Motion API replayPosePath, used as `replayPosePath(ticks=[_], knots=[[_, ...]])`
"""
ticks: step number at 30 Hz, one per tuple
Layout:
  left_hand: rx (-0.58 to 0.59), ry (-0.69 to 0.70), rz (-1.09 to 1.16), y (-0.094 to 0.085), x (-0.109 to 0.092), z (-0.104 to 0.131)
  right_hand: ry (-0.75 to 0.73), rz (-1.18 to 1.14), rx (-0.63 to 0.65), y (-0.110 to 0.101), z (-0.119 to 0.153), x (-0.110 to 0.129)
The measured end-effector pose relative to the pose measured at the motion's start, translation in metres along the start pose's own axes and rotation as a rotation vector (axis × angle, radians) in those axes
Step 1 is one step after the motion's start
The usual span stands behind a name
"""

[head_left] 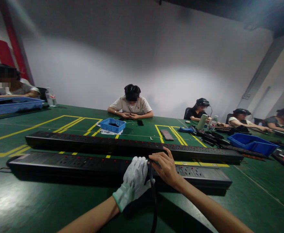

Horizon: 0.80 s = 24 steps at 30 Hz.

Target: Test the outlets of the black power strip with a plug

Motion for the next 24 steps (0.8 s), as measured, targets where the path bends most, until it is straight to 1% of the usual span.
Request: replayPosePath(ticks=[4, 7, 9, 17, 20, 24], knots=[[0.032, 0.012, 0.012, 0.001, -0.002, -0.001, 0.007, -0.026, -0.002, -0.003, 0.001, -0.013], [0.036, 0.009, 0.018, -0.001, -0.002, -0.003, 0.042, -0.052, -0.021, -0.003, 0.001, -0.026], [0.036, 0.006, 0.019, -0.002, -0.001, -0.004, 0.057, -0.073, -0.021, -0.004, 0.002, -0.031], [-0.002, 0.008, 0.039, -0.005, 0.001, -0.005, 0.024, -0.138, 0.08, -0.009, 0.005, -0.023], [-0.007, 0.011, 0.044, -0.005, 0.001, -0.005, 0.029, -0.152, 0.067, -0.008, 0.006, -0.022], [0.004, 0.022, 0.049, -0.007, 0.0, -0.008, 0.039, -0.165, 0.006, -0.008, 0.014, -0.02]])
Point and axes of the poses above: each hand's wrist, its own z-axis away from the middle knuckle, its own y-axis out of the palm, x = y × z, the point moved 4 cm from there along -z, towards the middle knuckle, and after that the axes turned 13 degrees about y, right-handed, at the moved point
